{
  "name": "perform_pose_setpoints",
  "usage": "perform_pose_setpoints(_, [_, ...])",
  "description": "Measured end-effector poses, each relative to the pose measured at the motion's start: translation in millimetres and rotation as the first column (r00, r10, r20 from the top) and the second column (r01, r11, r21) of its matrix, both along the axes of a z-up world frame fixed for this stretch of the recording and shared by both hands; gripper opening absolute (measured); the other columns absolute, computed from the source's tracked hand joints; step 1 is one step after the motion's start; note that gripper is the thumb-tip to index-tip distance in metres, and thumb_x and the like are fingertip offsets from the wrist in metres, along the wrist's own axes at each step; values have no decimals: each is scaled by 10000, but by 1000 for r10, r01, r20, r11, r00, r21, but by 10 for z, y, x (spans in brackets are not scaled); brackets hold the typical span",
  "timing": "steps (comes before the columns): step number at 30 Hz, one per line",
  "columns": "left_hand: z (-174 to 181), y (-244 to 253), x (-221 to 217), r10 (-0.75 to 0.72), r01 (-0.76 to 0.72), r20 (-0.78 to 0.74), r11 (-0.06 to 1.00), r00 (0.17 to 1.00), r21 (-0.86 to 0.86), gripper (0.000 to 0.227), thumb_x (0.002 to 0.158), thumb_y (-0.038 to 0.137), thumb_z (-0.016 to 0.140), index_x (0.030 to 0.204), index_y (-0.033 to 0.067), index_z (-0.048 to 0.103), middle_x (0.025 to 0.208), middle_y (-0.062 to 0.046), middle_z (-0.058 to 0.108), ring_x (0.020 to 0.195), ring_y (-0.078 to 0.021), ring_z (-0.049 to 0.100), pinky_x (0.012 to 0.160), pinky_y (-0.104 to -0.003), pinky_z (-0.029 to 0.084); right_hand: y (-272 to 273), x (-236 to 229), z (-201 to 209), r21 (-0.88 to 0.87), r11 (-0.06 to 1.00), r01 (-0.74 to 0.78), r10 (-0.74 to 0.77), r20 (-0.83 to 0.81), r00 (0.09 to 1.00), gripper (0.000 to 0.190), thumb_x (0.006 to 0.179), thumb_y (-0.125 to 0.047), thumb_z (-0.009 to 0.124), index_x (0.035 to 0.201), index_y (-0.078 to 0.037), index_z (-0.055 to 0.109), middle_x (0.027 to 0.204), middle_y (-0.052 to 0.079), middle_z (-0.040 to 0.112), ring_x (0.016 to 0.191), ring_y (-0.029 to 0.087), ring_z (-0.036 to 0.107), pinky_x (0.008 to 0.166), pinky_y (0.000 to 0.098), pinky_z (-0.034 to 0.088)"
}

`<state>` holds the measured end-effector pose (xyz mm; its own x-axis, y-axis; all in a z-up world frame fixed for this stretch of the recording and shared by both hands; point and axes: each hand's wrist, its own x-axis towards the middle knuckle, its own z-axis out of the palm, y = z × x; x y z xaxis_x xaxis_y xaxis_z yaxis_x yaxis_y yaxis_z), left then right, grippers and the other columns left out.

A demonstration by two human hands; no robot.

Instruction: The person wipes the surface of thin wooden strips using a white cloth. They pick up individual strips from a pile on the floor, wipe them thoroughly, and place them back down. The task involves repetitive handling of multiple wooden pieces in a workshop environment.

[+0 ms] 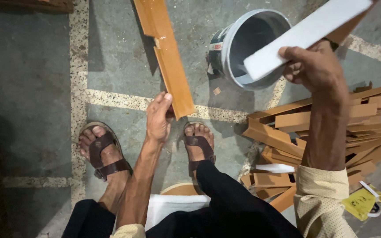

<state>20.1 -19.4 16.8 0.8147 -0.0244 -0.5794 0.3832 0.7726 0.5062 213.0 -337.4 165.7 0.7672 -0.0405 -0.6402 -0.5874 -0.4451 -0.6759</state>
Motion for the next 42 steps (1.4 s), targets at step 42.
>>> perform_pose_setpoints(42, [-188, 183, -16, 35, -28, -121, 998, 992, 59, 322, 968, 213, 715, 1168, -40, 717, 991, -80, 770, 838, -149, 728, 774, -317, 603, 1587, -1426, -276, -296, 747, -595, 664, 360, 655, 204, 881, -203, 773, 1008, -44, 760, 835, 115, 758, 699, 245, 752, 666, 349, 604])
